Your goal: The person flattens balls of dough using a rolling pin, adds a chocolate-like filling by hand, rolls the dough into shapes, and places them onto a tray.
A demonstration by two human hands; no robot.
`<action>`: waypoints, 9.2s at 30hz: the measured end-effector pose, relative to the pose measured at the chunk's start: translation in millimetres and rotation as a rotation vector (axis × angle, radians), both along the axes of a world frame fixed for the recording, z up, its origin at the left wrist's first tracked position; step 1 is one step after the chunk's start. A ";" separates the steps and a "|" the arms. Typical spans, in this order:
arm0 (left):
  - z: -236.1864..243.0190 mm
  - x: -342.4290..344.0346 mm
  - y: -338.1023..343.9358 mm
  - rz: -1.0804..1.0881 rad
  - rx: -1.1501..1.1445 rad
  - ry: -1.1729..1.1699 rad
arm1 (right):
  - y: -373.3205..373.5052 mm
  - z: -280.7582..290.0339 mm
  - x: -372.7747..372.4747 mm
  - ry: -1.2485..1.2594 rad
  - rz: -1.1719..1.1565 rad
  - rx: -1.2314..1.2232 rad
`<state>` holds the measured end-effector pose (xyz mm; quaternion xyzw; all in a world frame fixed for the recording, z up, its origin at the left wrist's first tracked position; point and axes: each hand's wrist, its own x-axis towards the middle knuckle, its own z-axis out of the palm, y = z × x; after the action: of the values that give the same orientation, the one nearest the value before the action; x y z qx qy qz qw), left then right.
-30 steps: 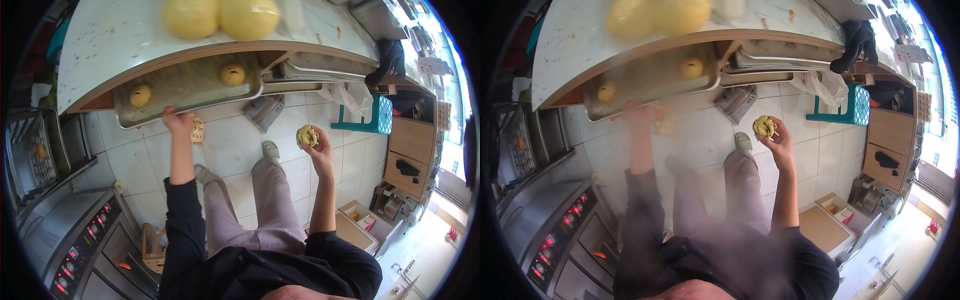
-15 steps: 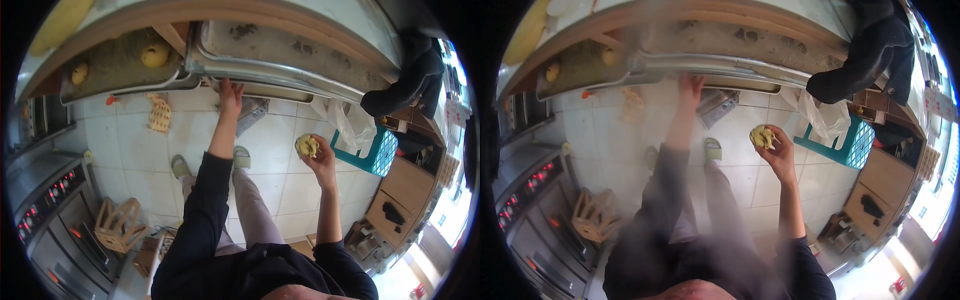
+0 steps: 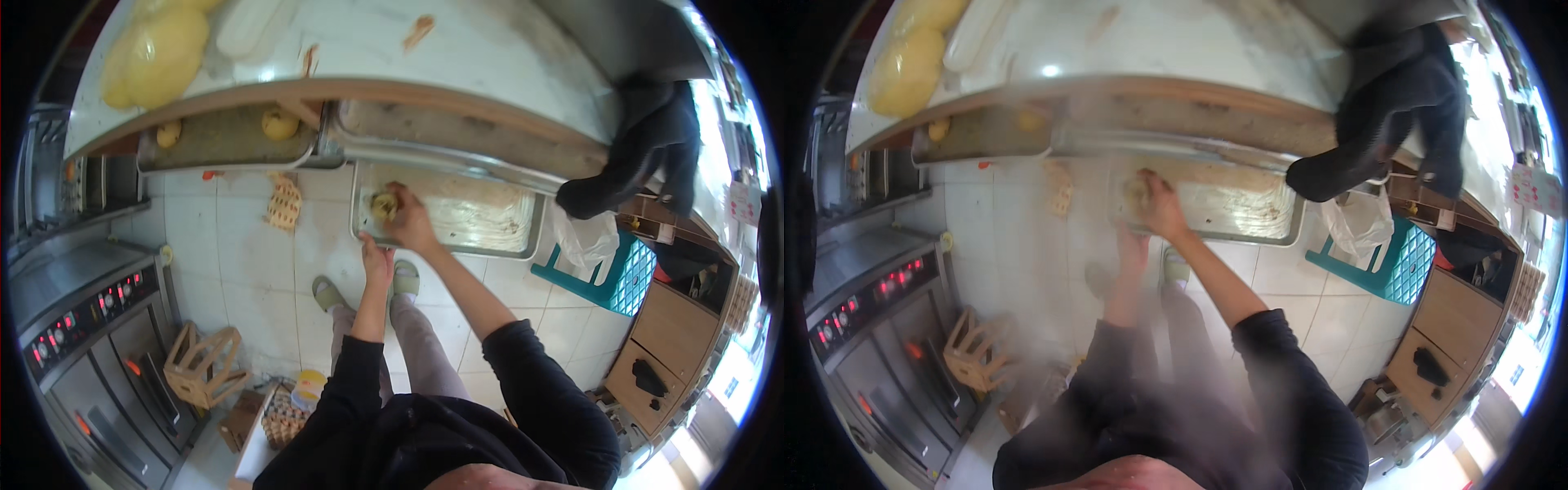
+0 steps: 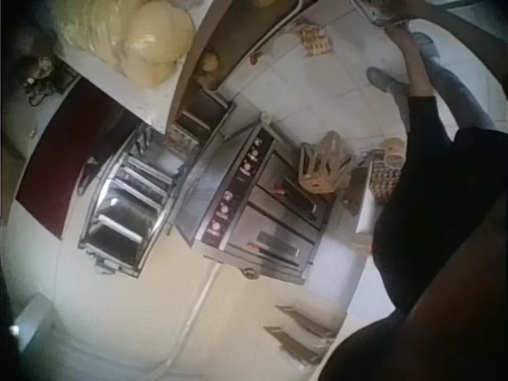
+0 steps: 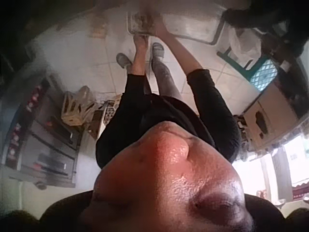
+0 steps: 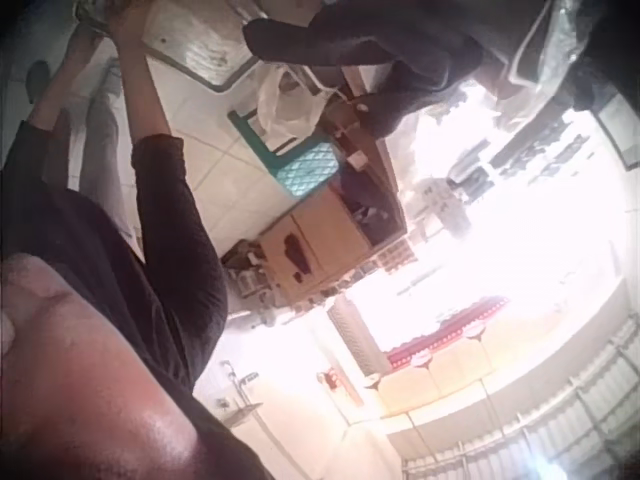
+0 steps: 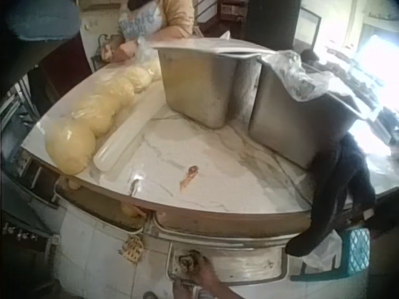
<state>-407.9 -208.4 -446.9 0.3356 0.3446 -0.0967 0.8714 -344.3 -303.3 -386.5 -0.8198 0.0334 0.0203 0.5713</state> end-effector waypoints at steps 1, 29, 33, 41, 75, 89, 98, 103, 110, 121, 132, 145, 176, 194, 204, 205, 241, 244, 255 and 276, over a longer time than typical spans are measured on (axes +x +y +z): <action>-3.3 3.1 1.6 -0.008 -0.005 -0.035 | 7.0 -3.3 0.5 -0.031 -0.015 -0.013; -11.3 13.3 27.1 -0.328 -0.411 0.234 | -52.6 415.9 182.8 -0.354 0.229 -1.050; -1.5 23.9 54.2 -0.289 -0.507 0.335 | -46.2 424.2 178.2 -0.377 0.270 -1.004; 19.5 39.2 54.6 -0.352 -0.435 0.502 | -105.6 423.9 131.4 -0.615 -0.061 -1.338; 39.9 35.2 42.2 -0.167 0.820 -0.188 | -11.8 445.0 105.9 0.400 0.346 -0.415; 45.1 59.6 46.3 -0.332 1.031 -0.528 | 35.7 30.9 13.9 0.166 -0.124 -0.350; 43.5 52.5 46.5 -0.351 1.028 -0.478 | 48.0 27.4 7.6 0.123 -0.087 -0.536; 46.9 49.5 40.5 -0.285 1.077 -0.529 | 39.0 18.0 5.2 0.117 -0.126 -0.478; 38.2 41.4 36.5 -0.492 1.599 -0.771 | -6.0 93.9 -8.4 0.596 -0.326 0.493; 116.3 19.1 67.2 -0.954 1.720 -0.678 | -63.0 450.4 161.7 -0.151 0.117 -0.509; 197.1 5.2 200.2 -0.552 1.607 -0.336 | -59.5 405.2 258.1 -0.357 0.253 -1.230; 224.0 78.9 362.2 -0.158 1.492 -0.195 | 219.9 392.7 266.4 -0.277 0.746 -0.597; 174.8 -28.7 153.5 -0.234 0.790 -0.008 | -151.6 94.6 -38.7 0.343 -0.105 -0.580; 192.0 32.4 188.6 -0.198 0.499 0.037 | -45.8 409.7 99.9 0.020 0.309 -0.338; 205.0 98.9 252.3 -0.266 0.421 0.024 | -32.1 371.4 275.6 0.019 0.125 -1.325; 200.9 98.7 264.4 -0.252 0.445 0.018 | -25.1 374.2 276.3 0.027 0.129 -1.320; 202.0 -47.6 87.1 -0.420 0.333 0.149 | -161.7 13.0 -77.2 0.124 -0.615 -0.653; 203.8 -40.2 89.8 -0.412 0.321 0.128 | -163.2 14.2 -74.9 0.177 -0.603 -0.634; 230.9 15.3 162.0 -0.487 0.273 0.046 | -119.9 183.5 -82.5 0.443 -0.800 0.800; 361.3 77.9 22.9 -0.876 0.145 -0.411 | -144.9 368.4 180.9 -0.668 -0.437 -1.274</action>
<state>-330.0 -185.5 -85.6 0.5208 -0.0026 -0.3618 0.7732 -163.4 -448.2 -18.1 -0.9290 0.0255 -0.3668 -0.0427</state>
